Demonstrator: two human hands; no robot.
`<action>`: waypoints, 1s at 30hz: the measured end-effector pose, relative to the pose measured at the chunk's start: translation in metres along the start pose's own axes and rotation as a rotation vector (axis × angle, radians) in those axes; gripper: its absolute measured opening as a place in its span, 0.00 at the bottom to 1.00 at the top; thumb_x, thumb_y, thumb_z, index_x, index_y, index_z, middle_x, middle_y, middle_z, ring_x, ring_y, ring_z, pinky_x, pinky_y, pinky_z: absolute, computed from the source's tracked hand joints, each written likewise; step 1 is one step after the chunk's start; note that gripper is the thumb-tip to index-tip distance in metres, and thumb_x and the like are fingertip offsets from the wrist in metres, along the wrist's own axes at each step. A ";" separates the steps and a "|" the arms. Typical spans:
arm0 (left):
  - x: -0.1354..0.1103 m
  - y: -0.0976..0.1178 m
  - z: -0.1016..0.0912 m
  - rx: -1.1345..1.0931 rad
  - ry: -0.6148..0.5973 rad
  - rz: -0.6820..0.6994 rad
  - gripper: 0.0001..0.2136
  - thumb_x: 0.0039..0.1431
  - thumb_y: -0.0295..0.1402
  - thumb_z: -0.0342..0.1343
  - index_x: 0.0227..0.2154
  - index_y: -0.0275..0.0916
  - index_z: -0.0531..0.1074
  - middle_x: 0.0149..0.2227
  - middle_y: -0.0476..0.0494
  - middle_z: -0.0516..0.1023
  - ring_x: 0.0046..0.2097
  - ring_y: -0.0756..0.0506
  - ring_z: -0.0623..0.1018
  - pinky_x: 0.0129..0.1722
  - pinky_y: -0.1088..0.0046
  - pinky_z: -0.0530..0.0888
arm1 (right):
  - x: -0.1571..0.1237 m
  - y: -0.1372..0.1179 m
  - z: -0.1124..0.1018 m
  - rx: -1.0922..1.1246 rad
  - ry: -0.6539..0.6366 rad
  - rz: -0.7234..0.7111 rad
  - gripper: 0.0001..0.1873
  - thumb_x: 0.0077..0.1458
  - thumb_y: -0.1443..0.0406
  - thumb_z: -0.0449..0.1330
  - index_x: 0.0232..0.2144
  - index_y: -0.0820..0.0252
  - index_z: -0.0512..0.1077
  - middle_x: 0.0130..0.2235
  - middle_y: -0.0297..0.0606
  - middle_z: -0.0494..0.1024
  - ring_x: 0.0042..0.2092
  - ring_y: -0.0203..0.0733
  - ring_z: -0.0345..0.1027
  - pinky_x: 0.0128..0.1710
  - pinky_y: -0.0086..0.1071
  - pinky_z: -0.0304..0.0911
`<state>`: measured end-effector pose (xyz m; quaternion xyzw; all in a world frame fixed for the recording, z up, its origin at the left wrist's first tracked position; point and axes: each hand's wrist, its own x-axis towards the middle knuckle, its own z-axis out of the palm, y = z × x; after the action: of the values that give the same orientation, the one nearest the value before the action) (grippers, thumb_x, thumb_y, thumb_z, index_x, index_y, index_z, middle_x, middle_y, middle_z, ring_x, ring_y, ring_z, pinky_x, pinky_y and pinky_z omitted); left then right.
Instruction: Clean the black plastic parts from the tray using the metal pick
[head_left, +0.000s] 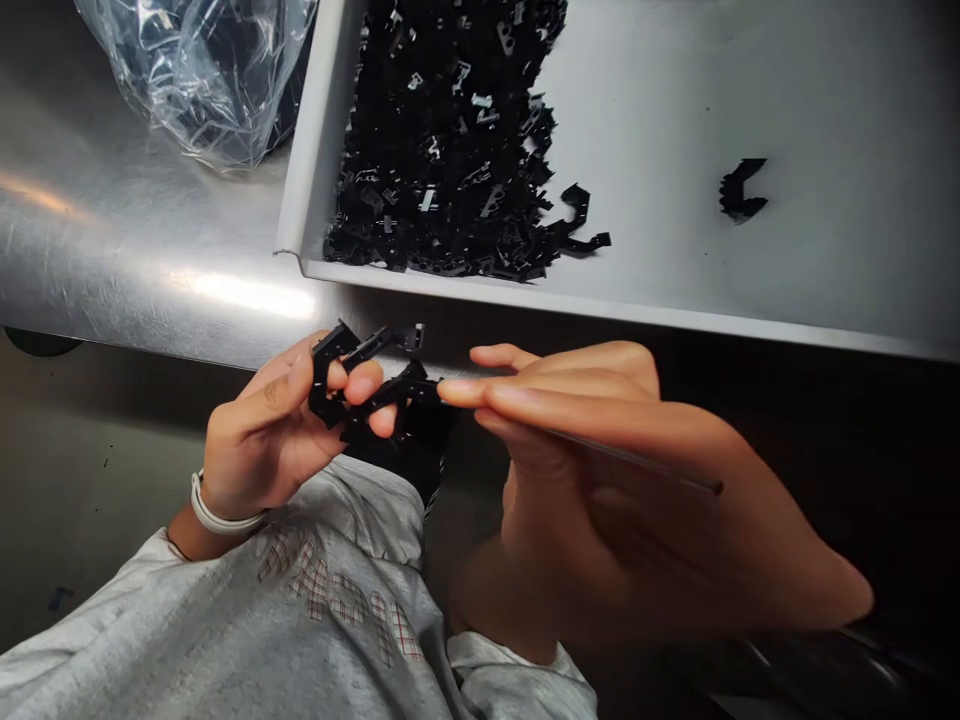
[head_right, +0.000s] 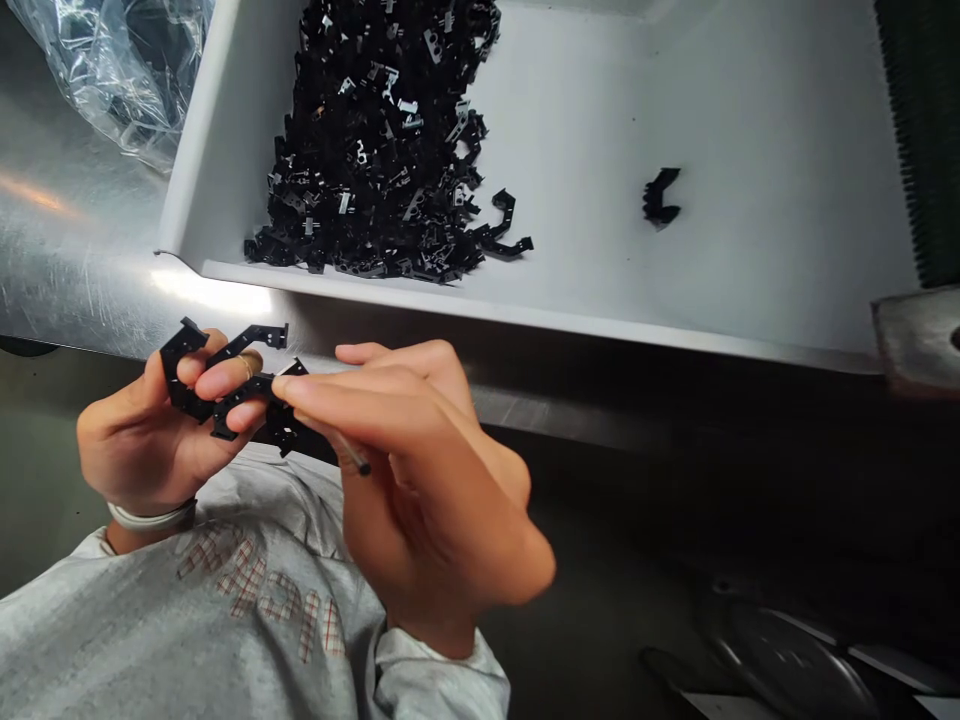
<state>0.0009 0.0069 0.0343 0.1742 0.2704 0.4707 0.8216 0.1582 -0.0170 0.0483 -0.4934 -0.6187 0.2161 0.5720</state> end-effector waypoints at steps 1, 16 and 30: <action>0.001 0.000 0.000 -0.023 0.000 -0.015 0.07 0.56 0.35 0.66 0.27 0.38 0.76 0.29 0.49 0.73 0.32 0.50 0.79 0.35 0.75 0.77 | 0.000 0.000 0.000 0.012 0.005 0.026 0.17 0.59 0.77 0.60 0.37 0.48 0.77 0.34 0.29 0.83 0.37 0.43 0.78 0.49 0.50 0.74; 0.005 0.000 0.003 -0.037 0.042 -0.054 0.09 0.55 0.33 0.66 0.25 0.37 0.75 0.28 0.49 0.72 0.32 0.50 0.80 0.36 0.74 0.79 | -0.003 0.007 0.012 0.073 0.187 0.131 0.13 0.55 0.72 0.68 0.28 0.48 0.71 0.27 0.25 0.80 0.32 0.41 0.73 0.50 0.52 0.74; 0.008 0.000 0.002 -0.111 0.045 -0.091 0.06 0.57 0.30 0.64 0.25 0.38 0.79 0.28 0.50 0.76 0.29 0.52 0.80 0.39 0.75 0.81 | -0.006 0.014 0.005 0.290 0.363 0.233 0.06 0.64 0.67 0.61 0.34 0.52 0.77 0.30 0.28 0.74 0.30 0.33 0.69 0.43 0.38 0.73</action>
<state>0.0057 0.0139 0.0340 0.1051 0.2701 0.4508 0.8443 0.1578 -0.0144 0.0324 -0.5050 -0.4073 0.2750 0.7096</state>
